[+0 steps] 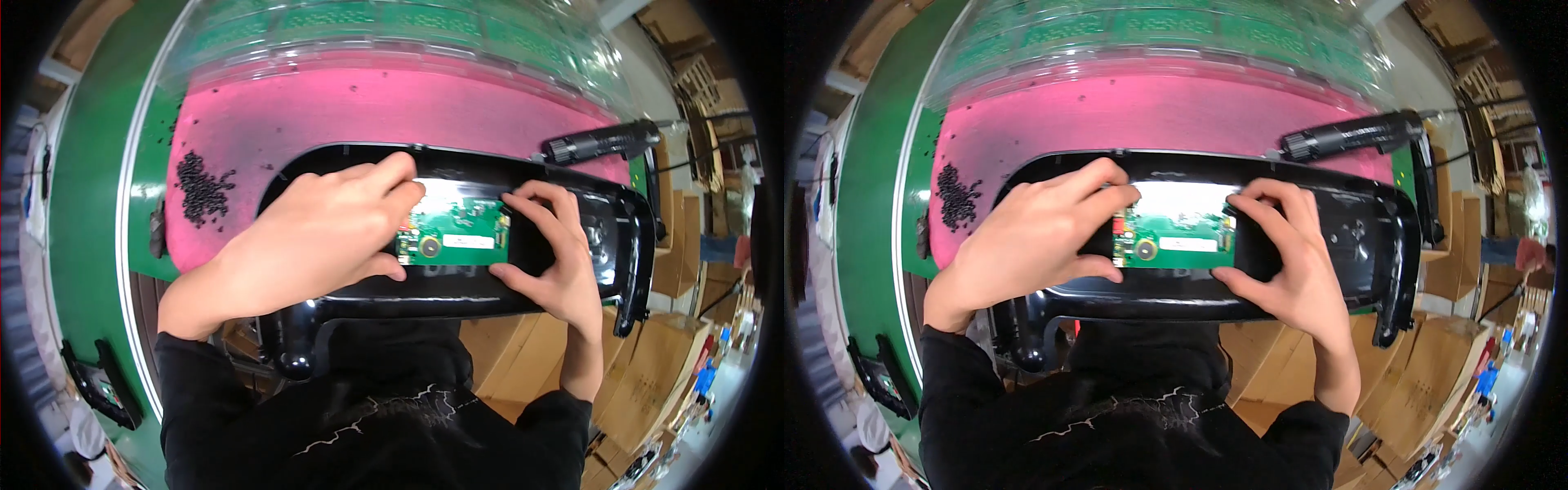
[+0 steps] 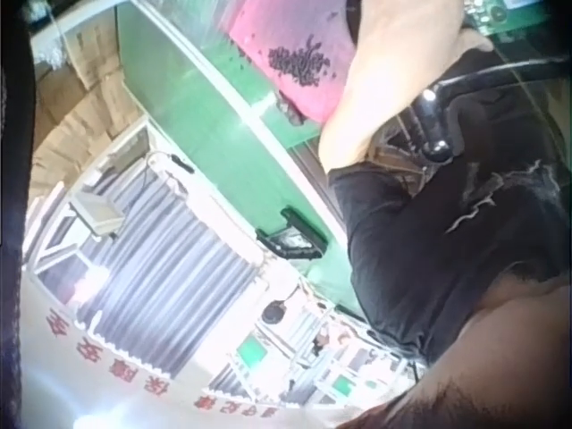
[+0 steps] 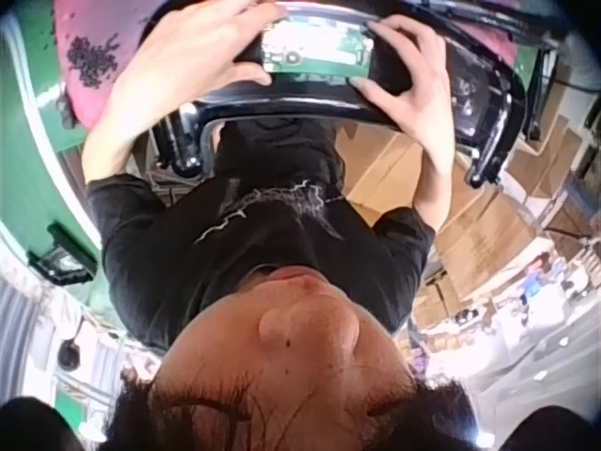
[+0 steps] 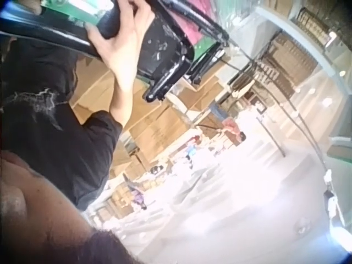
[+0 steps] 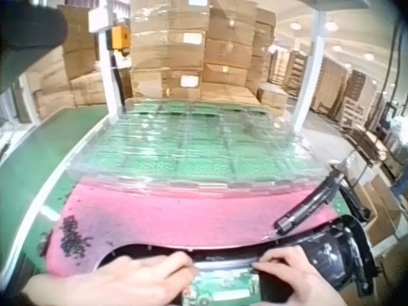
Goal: Installing printed circuit boards into plastic housings using an electric screwdriver and packing them into boxes.
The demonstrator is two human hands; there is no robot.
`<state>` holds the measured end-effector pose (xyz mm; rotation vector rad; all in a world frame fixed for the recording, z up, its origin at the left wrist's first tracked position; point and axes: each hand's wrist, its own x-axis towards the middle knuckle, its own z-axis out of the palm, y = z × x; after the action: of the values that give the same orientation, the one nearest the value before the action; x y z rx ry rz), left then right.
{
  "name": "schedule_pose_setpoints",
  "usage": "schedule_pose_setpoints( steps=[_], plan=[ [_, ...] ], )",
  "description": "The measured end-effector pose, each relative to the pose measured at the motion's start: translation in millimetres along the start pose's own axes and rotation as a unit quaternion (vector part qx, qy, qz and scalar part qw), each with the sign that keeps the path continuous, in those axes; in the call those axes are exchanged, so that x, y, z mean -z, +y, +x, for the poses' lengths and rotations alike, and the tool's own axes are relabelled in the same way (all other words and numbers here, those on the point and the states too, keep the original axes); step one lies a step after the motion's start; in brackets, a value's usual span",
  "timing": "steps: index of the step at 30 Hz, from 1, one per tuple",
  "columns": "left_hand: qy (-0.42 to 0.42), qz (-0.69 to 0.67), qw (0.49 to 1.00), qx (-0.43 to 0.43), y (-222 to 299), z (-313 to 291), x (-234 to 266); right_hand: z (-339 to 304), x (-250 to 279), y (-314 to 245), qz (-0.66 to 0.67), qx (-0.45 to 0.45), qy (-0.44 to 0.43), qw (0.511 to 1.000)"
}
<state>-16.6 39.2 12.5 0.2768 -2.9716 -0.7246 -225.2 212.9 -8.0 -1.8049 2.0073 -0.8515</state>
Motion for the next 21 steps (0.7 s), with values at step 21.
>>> schedule_pose_setpoints(
  steps=[21],
  plan=[
    [-0.006,0.183,0.92,0.347,-63.3,-51.6,62.6,-4.8,124.1,105.8,0.354,-0.18,0.361,0.844]
  ],
)
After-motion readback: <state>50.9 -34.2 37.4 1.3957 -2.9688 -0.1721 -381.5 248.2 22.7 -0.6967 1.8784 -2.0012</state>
